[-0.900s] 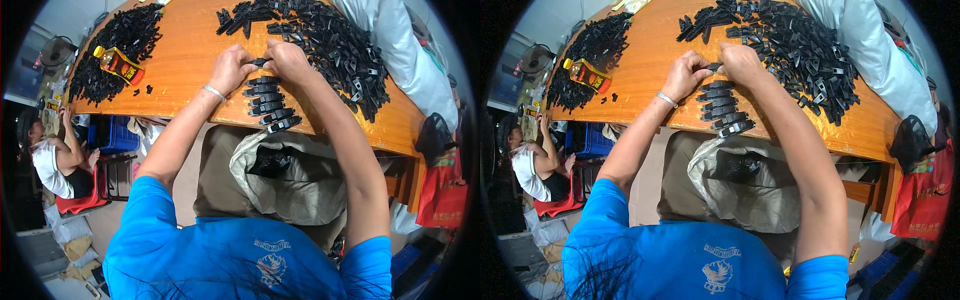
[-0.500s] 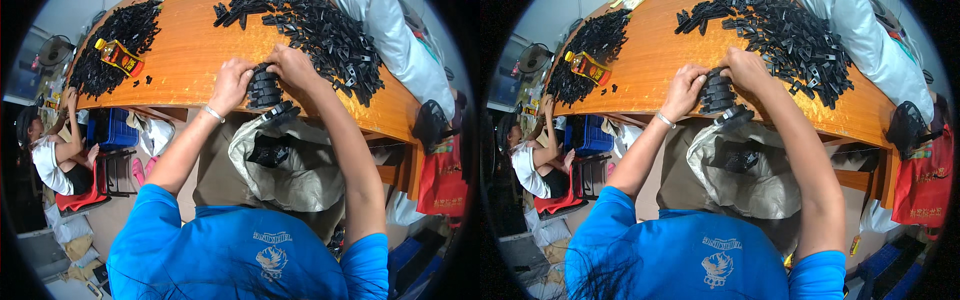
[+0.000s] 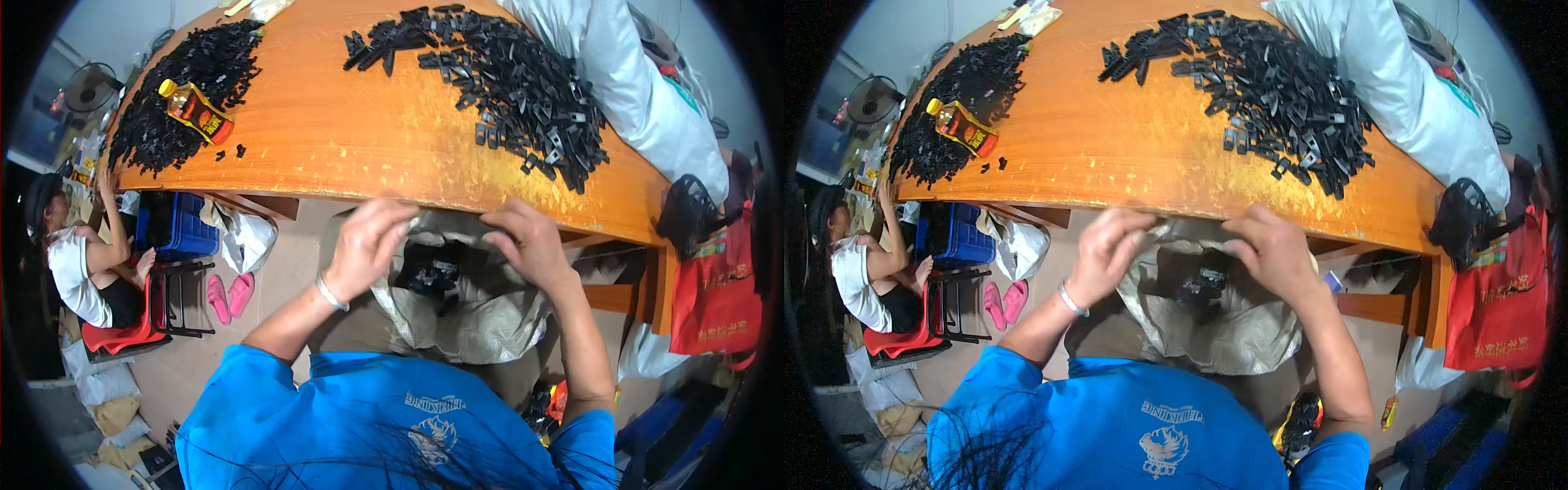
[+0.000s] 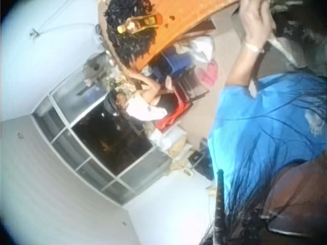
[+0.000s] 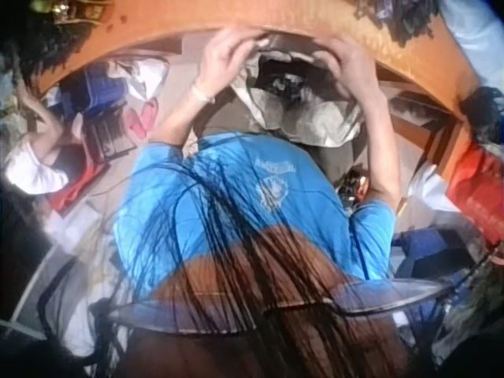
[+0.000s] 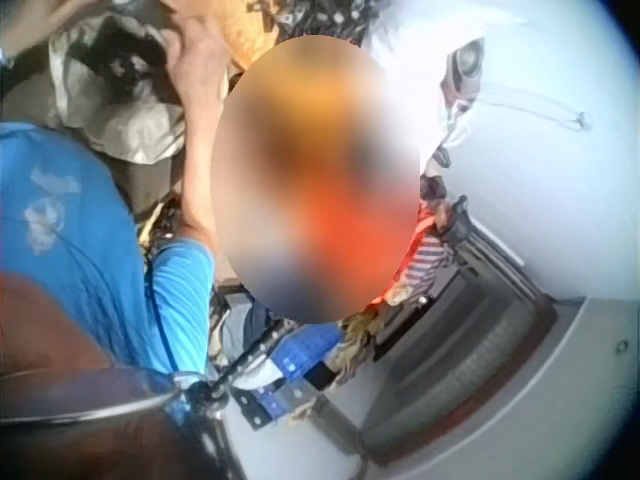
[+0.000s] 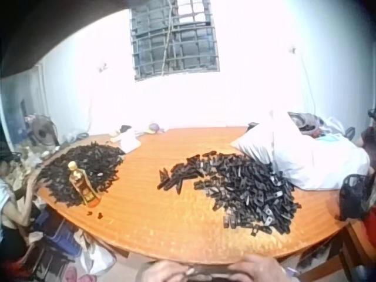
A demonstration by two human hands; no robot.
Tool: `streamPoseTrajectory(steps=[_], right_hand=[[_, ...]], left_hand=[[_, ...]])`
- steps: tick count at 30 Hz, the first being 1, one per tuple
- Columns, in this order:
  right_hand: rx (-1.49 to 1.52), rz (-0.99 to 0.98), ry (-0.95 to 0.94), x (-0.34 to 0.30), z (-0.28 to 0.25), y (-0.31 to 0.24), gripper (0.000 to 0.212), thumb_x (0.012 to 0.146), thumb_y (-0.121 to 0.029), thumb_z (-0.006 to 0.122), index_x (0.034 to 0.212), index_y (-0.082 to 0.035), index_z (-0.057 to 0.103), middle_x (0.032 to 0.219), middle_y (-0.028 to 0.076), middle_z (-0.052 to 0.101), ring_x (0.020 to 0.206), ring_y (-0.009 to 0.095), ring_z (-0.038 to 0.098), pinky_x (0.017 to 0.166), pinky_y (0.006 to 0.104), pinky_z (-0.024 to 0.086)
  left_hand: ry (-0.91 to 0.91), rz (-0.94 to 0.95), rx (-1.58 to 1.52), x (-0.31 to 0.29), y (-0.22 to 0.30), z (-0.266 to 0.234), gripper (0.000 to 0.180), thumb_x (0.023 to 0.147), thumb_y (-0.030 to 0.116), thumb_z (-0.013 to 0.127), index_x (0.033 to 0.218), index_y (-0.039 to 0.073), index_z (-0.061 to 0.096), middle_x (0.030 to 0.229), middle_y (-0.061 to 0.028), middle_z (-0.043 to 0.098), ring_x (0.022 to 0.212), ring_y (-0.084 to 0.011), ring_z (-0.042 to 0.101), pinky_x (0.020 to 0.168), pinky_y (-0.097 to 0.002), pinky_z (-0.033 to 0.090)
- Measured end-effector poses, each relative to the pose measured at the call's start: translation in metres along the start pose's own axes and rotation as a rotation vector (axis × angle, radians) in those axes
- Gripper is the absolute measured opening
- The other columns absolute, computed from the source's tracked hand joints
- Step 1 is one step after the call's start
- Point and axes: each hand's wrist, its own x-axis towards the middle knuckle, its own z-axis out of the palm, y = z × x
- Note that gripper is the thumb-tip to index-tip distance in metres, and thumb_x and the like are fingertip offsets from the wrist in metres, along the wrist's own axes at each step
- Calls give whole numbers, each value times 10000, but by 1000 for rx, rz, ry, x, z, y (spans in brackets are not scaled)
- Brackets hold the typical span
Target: The person assembles small black plastic components by fitting them together by hand and drops the assembled pieces into a bag.
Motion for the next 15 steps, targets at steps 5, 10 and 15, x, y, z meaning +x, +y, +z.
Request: streamPoseTrajectory(steps=[5,10,15], right_hand=[[-133,86,270,30,3,33,241,869,-74,790,1105,-41,759,1019,133,671,895,349,709,757,427,571],[-225,106,339,74,21,44,342,874,-89,788,1209,-73,720,1126,133,635,907,358,708,754,446,575],[-294,123,335,84,33,53,338,891,-111,783,1221,-86,711,1127,128,639,948,348,703,760,438,575]], left_hand=[[207,80,411,119,-68,-33,310,941,157,722,1232,52,717,1191,-189,688,1167,-389,615,1027,-479,485],[262,-103,575,240,-163,-42,673,901,439,761,1500,199,573,1537,-174,522,1458,-415,410,1154,-577,390],[31,-319,703,329,-189,-20,930,853,839,619,1639,388,412,1713,-133,353,1612,-384,218,1223,-683,257]])
